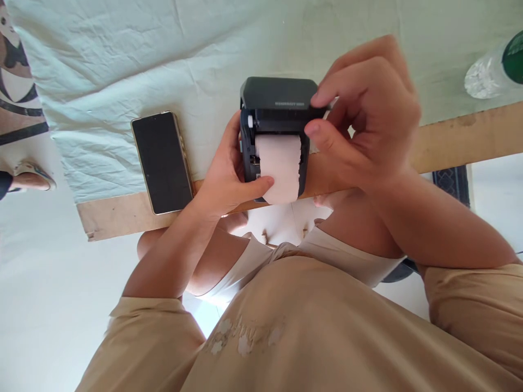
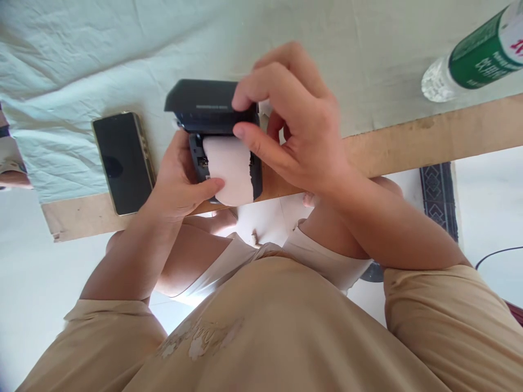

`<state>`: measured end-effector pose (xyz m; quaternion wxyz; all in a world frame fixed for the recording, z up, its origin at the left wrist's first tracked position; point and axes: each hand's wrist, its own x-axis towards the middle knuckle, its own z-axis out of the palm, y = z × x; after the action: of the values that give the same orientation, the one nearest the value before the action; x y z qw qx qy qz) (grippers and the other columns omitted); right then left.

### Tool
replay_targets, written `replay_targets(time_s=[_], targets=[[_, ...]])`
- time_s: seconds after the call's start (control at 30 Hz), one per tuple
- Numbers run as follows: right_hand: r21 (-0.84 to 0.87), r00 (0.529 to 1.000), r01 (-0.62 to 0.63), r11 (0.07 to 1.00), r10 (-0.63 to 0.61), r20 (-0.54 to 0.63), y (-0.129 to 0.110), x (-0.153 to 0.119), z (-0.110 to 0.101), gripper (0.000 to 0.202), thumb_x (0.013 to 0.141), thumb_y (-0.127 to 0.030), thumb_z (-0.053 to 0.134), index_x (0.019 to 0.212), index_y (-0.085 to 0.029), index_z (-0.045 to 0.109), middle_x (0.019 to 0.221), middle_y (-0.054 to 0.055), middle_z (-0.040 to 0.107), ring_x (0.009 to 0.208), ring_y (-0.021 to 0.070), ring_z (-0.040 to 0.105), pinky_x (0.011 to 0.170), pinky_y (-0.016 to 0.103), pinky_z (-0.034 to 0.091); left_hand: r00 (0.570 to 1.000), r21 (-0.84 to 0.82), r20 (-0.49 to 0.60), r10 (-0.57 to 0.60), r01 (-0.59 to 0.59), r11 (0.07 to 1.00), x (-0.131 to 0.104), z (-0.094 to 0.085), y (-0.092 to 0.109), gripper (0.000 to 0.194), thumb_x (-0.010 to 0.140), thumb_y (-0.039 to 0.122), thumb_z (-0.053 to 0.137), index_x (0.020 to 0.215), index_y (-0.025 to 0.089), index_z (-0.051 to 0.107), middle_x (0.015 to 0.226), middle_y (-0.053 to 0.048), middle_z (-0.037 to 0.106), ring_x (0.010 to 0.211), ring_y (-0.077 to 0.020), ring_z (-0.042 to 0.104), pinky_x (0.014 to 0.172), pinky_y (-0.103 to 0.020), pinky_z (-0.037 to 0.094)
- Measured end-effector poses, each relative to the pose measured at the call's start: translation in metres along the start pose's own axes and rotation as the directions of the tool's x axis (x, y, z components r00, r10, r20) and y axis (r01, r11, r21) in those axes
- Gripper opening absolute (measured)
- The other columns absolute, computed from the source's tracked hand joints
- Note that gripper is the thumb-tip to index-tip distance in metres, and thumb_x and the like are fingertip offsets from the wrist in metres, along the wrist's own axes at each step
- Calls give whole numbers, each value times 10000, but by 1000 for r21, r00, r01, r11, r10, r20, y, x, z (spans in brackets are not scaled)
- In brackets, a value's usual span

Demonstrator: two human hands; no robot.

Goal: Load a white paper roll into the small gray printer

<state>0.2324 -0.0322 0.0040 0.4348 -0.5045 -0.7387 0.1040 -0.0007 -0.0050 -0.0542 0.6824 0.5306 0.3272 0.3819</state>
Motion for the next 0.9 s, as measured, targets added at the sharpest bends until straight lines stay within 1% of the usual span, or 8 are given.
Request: replay_targets(time_s=[0.1, 0.27, 0.37, 0.5, 0.6, 0.7, 0.77, 0.9], targets=[[26, 992, 83, 996, -85, 97, 5, -2, 1, 56, 969, -319, 651, 993, -270, 660, 1129, 33, 695, 749, 112, 612, 546, 278, 532, 1000, -9, 5, 9, -9, 1000, 1, -1, -3, 962, 571, 465, 1045, 1405, 309, 590, 1416, 0, 680, 1375, -376, 605, 1130, -428, 548], [119, 972, 114, 986, -136, 192, 9, -7, 1, 56, 922, -178, 654, 946, -228, 665, 1318, 62, 612, 687, 61, 479, 621, 283, 565, 998, -37, 23, -50, 50, 998, 4, 0, 0, 1017, 566, 448, 1054, 1444, 305, 560, 1495, -8, 641, 1452, -422, 559, 1174, -464, 549], [117, 955, 22, 993, -56, 291, 9, -8, 1, 72, 962, -279, 631, 969, -236, 689, 1413, 73, 598, 733, 86, 536, 684, 311, 599, 997, -72, 20, -71, 72, 995, 3, 1, 3, 1087, 487, 459, 1081, 1442, 343, 575, 1474, 7, 652, 1482, -445, 535, 1180, -490, 549], [156, 949, -102, 982, 48, 313, 11, -7, 3, 206, 991, -409, 605, 1113, -259, 676, 1443, 85, 620, 864, 147, 624, 709, 318, 600, 998, -106, 7, -67, 68, 992, -2, 7, 8, 788, 697, 385, 990, 1401, 383, 635, 1413, -7, 688, 1403, -338, 629, 1164, -451, 585], [221, 925, -211, 952, 121, 362, 12, -8, 7, 524, 937, -464, 686, 1413, -307, 530, 1472, 82, 614, 870, 150, 638, 701, 303, 599, 1000, -182, 6, -10, 11, 983, -6, 12, 11, 562, 831, 451, 873, 1345, 389, 656, 1349, -10, 716, 1227, -280, 723, 948, -412, 670], [261, 875, -283, 923, 137, 465, 14, -10, 10, 754, 914, -536, 715, 1545, -338, 353, 1442, 65, 626, 885, 155, 654, 718, 306, 598, 998, -170, -49, -42, 33, 985, -9, 16, 14, 420, 886, 475, 834, 1264, 362, 688, 1136, -11, 755, 1088, -256, 757, 744, -348, 648], [273, 858, -287, 918, 120, 499, 16, -11, 12, 769, 918, -565, 705, 1545, -340, 320, 1418, 53, 636, 959, 178, 669, 764, 319, 597, 991, -145, -95, -89, 75, 987, -11, 18, 16, 449, 855, 474, 876, 1241, 337, 691, 986, -6, 734, 1102, -272, 760, 733, -337, 630], [298, 845, -314, 902, 122, 520, 17, -11, 13, 767, 908, -577, 696, 1525, -333, 311, 1415, 46, 626, 1034, 199, 663, 805, 333, 588, 985, -136, -132, -112, 94, 986, -10, 17, 14, 538, 838, 488, 881, 1291, 294, 665, 1005, -26, 714, 1204, -327, 751, 842, -397, 643]])
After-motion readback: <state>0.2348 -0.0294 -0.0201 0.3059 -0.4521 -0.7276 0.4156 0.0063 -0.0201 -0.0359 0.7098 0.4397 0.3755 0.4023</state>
